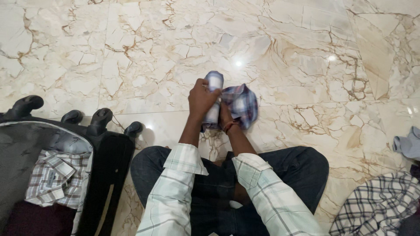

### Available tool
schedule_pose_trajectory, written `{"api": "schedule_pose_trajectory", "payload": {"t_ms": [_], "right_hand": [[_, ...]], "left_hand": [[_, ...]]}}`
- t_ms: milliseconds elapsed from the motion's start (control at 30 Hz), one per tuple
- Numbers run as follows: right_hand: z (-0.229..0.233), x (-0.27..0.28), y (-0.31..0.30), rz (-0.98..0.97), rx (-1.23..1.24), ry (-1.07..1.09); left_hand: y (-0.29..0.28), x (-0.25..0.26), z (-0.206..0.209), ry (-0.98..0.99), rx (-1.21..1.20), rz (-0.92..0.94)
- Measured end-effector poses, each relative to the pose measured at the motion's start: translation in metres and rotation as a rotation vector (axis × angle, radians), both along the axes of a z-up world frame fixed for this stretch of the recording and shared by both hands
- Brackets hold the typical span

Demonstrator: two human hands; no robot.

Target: The person folds a plaid shirt on the floor and then places it into a suitcase alongside other folded garments.

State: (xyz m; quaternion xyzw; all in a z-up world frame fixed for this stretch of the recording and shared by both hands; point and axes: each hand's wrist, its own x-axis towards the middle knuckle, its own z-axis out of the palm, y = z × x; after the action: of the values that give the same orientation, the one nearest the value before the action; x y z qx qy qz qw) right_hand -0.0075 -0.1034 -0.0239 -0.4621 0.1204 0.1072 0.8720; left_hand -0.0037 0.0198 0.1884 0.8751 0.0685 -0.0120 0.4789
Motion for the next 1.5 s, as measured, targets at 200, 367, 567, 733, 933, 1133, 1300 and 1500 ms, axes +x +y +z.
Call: {"api": "schedule_pose_trajectory", "payload": {"t_ms": [200, 367, 567, 733, 933, 1133, 1300, 1500], "right_hand": [[0.028, -0.002, -0.024, -0.083, 0.466, 0.092], [0.049, -0.008, -0.1, -0.074, 0.046, 0.082], [0.079, -0.01, -0.118, 0.124, -1.209, 0.259], [0.098, -0.008, -0.077, -0.248, -1.556, -0.671], [0.086, 0.001, -0.036, 0.205, -1.629, -0.831], [0.05, 0.006, -0.048, 0.136, -1.572, -0.803], [0.059, 0.0, -0.036, 0.04, -1.646, -0.696], [0.09, -0.023, -0.024, -0.077, -1.847, -0.542]], "left_hand": [[-0.029, -0.019, -0.015, -0.303, -0.16, -0.234], [-0.032, -0.017, -0.067, -0.31, -0.108, -0.261], [-0.028, -0.018, -0.097, -0.349, 0.347, -0.145], [-0.04, -0.037, -0.127, -0.32, 0.426, -0.114], [-0.042, -0.037, -0.142, -0.346, 0.465, -0.104], [-0.041, -0.03, -0.152, -0.333, 0.553, -0.162], [-0.028, -0.012, -0.155, -0.35, 0.479, -0.284], [-0.013, 0.017, -0.192, -0.505, 0.755, -0.541]]}}
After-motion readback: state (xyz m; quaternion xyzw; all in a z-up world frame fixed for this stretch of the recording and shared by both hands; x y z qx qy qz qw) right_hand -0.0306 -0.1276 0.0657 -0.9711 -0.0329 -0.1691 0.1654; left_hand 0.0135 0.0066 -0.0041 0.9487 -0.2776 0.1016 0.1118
